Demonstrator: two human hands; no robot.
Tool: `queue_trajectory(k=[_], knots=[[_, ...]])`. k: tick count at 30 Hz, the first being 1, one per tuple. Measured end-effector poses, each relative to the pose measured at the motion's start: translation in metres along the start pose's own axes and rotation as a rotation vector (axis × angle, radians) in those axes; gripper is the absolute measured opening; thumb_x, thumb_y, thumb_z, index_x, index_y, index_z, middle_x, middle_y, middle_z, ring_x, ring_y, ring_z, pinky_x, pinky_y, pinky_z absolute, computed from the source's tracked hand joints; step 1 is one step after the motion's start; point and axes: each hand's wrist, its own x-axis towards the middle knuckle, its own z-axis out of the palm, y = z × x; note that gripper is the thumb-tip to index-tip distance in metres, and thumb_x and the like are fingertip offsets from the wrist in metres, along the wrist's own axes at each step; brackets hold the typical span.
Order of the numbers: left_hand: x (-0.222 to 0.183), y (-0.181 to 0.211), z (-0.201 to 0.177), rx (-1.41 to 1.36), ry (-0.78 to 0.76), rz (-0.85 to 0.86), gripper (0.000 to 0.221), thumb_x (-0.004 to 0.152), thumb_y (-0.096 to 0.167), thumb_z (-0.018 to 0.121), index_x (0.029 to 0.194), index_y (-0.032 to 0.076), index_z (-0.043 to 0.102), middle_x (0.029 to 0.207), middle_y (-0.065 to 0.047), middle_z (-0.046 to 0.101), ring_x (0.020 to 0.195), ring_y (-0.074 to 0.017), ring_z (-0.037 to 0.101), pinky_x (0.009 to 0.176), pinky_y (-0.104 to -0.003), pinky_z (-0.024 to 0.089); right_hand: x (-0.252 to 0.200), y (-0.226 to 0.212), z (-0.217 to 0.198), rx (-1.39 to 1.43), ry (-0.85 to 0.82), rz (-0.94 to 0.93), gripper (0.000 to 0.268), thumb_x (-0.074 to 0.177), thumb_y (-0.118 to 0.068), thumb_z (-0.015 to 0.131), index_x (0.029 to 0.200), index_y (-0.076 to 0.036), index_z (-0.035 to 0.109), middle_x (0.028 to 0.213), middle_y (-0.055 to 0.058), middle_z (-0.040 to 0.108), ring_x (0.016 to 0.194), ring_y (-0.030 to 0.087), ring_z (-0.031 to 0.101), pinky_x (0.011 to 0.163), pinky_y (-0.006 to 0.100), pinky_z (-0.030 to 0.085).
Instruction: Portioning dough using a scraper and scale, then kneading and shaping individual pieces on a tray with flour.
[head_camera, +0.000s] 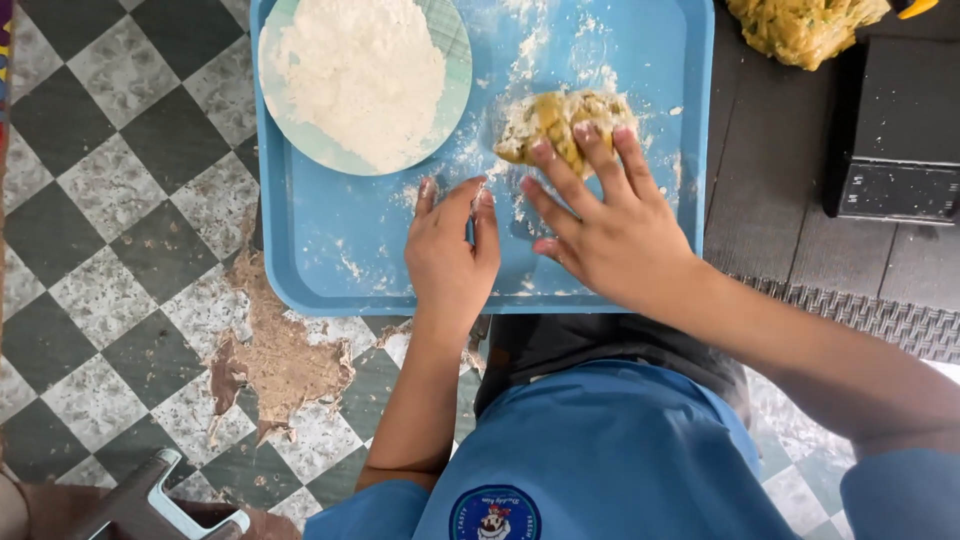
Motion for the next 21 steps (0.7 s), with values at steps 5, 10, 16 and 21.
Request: queue_trajectory(k=[5,10,16,21], knots=[[-0.003,0.002,-0.001,-0.018,-0.001,-0.024,0.018,0.105,0.008,0.06,0.117,0.005,0.072,0.073,0.0,0.069,0.045,-0.0183,0.044,0.123,-0.052,0.044,0.033,0.039,-0.004,-0.033,0.307,0.145,0.047,0.107,-0.043,0.083,0.145,-0.025,0.063,0.144,0.001,0.063,0.114,0.03,0.062,0.078,0.04,0.051],[-0.001,-0.001,-0.001,-0.038,0.01,-0.043,0.02,0.105,0.012,0.061,0.119,0.004,0.074,0.071,-0.007,0.069,0.057,-0.0268,0.058,0.12,-0.05,0.045,0.057,0.011,0.047,0.29,0.044,0.186,0.058,0.105,-0.064,0.041,0.146,-0.026,0.057,0.139,0.008,0.052,0.124,0.034,0.051,0.096,0.053,0.044],[0.001,-0.003,0.007,0.013,-0.055,-0.059,0.021,0.105,0.01,0.057,0.117,0.003,0.073,0.07,-0.003,0.069,0.043,-0.0203,0.043,0.123,-0.048,0.045,0.078,0.04,0.066,0.237,0.01,0.306,0.048,0.113,-0.058,0.052,0.116,-0.018,0.078,0.102,0.006,0.072,0.086,0.025,0.067,0.052,0.036,0.056],[0.028,0.003,0.023,-0.026,-0.028,-0.009,0.018,0.106,0.008,0.057,0.116,0.001,0.069,0.072,-0.006,0.069,0.043,-0.0225,0.045,0.121,-0.049,0.046,0.131,0.061,0.106,0.254,0.172,0.516,0.037,0.105,-0.054,0.071,0.099,-0.018,0.078,0.088,0.005,0.07,0.089,0.034,0.066,0.048,0.047,0.052]])
